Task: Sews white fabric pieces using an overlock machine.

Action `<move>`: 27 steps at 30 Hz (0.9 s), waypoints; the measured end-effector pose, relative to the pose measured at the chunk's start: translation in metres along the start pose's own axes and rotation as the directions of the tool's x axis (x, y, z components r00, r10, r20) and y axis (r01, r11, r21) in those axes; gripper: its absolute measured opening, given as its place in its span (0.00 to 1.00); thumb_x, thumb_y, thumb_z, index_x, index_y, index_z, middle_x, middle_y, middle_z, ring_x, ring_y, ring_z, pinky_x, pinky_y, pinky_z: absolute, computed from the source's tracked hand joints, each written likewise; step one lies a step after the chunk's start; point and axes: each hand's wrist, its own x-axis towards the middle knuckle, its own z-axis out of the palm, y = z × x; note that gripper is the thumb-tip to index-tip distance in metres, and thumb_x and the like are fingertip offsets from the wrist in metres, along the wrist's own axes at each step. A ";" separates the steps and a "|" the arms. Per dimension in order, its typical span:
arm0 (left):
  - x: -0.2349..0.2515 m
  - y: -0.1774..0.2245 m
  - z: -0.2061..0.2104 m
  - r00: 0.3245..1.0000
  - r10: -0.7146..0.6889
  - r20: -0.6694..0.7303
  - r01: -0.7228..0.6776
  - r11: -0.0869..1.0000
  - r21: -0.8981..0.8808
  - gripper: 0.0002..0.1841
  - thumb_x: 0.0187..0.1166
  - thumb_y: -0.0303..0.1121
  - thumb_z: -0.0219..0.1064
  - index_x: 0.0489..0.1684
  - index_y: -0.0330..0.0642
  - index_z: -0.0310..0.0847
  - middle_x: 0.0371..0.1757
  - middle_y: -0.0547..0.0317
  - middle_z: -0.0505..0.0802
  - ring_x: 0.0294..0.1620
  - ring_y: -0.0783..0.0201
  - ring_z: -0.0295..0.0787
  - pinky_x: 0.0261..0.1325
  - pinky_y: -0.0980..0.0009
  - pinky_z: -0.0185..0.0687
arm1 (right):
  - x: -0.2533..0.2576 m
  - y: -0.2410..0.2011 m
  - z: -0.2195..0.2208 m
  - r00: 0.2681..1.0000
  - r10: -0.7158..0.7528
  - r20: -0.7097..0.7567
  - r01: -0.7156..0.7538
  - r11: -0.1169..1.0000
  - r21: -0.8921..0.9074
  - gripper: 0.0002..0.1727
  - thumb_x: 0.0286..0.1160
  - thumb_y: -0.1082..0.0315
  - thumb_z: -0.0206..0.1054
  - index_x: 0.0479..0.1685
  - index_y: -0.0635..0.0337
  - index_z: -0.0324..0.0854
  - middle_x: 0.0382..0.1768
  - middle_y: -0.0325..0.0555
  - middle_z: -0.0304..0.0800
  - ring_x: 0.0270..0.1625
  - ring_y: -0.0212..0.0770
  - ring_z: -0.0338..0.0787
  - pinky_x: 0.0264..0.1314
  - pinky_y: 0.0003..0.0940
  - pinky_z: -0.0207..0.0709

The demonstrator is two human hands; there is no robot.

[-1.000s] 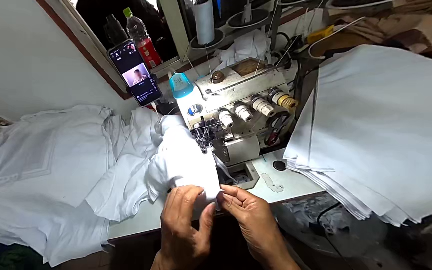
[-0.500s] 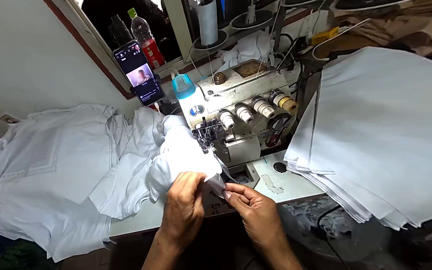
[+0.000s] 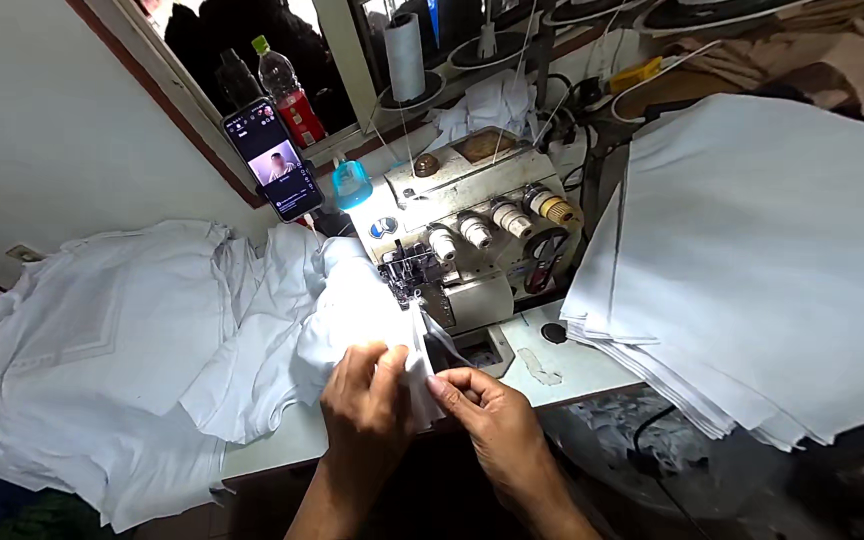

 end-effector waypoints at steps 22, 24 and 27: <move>-0.037 0.029 -0.019 0.982 0.103 0.160 -0.083 0.989 -0.123 0.09 0.75 0.34 0.68 0.41 0.45 0.96 0.40 0.57 0.95 0.43 0.64 0.89 0.43 0.74 0.84 | -0.035 -0.014 -0.008 1.000 0.019 0.014 -0.020 0.990 0.138 0.13 0.76 0.68 0.69 0.51 0.67 0.90 0.34 0.43 0.98 0.36 0.34 0.96 0.40 0.28 0.91; -0.036 0.020 -0.027 0.971 -0.028 0.237 0.094 0.958 -0.271 0.11 0.77 0.35 0.66 0.44 0.43 0.96 0.44 0.55 0.94 0.46 0.67 0.91 0.48 0.74 0.88 | -0.026 -0.012 -0.006 0.997 0.077 -0.001 -0.075 0.982 0.173 0.10 0.75 0.69 0.74 0.47 0.67 0.91 0.32 0.46 0.97 0.35 0.38 0.97 0.40 0.31 0.93; -0.025 -0.013 -0.029 0.834 -0.488 0.259 0.517 0.855 -0.053 0.20 0.71 0.35 0.72 0.57 0.30 0.89 0.56 0.42 0.92 0.36 0.64 0.91 0.35 0.69 0.88 | -0.017 -0.007 -0.003 0.988 0.153 -0.026 -0.141 0.958 0.250 0.07 0.75 0.74 0.72 0.46 0.69 0.89 0.34 0.51 0.96 0.35 0.42 0.97 0.39 0.35 0.94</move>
